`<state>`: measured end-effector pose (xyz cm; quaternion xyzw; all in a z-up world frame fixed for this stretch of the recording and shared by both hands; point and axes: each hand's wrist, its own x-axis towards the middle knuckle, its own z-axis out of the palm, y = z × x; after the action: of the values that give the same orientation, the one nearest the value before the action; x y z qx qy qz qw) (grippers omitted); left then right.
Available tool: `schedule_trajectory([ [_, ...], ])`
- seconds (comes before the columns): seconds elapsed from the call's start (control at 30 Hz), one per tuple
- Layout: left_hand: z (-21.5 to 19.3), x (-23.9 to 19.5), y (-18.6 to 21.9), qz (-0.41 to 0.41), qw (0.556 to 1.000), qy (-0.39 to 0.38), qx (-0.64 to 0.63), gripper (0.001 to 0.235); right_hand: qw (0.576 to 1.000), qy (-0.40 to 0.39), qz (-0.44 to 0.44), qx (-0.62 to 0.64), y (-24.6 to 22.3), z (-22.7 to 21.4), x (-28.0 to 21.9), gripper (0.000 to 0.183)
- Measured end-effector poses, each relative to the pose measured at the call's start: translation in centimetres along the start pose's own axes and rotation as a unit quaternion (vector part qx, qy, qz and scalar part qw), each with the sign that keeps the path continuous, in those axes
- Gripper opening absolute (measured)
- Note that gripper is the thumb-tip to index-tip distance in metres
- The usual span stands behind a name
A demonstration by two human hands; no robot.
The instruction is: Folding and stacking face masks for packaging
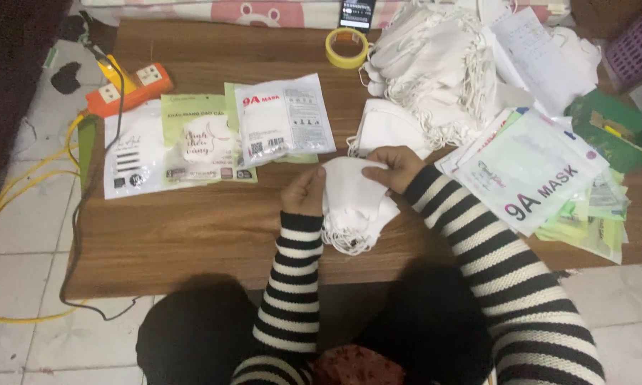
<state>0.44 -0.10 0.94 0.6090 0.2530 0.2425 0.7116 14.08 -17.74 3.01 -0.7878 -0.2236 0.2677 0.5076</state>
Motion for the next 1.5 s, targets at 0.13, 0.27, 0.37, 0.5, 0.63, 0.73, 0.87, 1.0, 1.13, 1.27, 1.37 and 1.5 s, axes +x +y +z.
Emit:
schedule_trajectory([
  [0.13,0.3,0.5,0.3,0.002,0.999,-0.011,0.033,0.025,1.0,0.014,0.018,0.014,1.5,-0.1,2.0,0.017],
  [0.27,0.5,3.4,-2.1,-0.057,0.998,-0.028,-0.001,0.02,0.995,-0.004,-0.078,-0.062,0.1,-1.5,5.5,0.012],
  [0.37,1.9,5.6,-6.0,-0.108,0.99,-0.055,-0.076,0.017,0.965,0.088,-0.166,-0.184,0.4,-3.8,11.9,0.015],
  [0.5,3.1,5.8,-6.9,-0.169,0.968,-0.095,-0.159,0.018,0.887,0.236,-0.117,-0.379,2.1,-4.9,21.3,0.042],
  [0.63,3.9,7.0,-9.7,-0.142,0.976,-0.081,-0.146,0.019,0.904,0.196,-0.088,-0.37,1.1,-4.6,26.3,0.054],
  [0.73,4.6,8.0,-13.6,-0.144,0.969,-0.122,-0.16,0.031,0.916,0.179,0.027,-0.358,1.8,-5.3,30.4,0.072],
  [0.87,4.7,8.7,-7.0,-0.167,0.953,-0.249,-0.046,0.018,0.909,0.2,0.105,-0.351,2.1,-6.6,33.8,0.097],
  [1.0,4.6,9.7,-5.3,-0.211,0.917,-0.338,0.028,0.013,0.864,0.221,0.145,-0.429,0.6,-7.6,34.9,0.081],
  [1.13,4.9,9.1,-5.2,-0.217,0.922,-0.317,0.041,0.016,0.86,0.193,0.163,-0.443,-1.6,-7.4,33.3,0.088],
  [1.27,5.3,8.7,-5.4,-0.229,0.921,-0.315,0.018,0.013,0.856,0.2,0.149,-0.453,1.0,-8.3,35.3,0.107],
  [1.37,5.1,8.6,-5.2,-0.211,0.923,-0.32,0.022,0.02,0.853,0.201,0.161,-0.454,1.2,-8.0,35.8,0.104],
  [1.5,5.2,8.6,-6.1,-0.186,0.93,-0.316,0.03,0.011,0.844,0.206,0.173,-0.464,0.9,-8.1,35.9,0.105],
])
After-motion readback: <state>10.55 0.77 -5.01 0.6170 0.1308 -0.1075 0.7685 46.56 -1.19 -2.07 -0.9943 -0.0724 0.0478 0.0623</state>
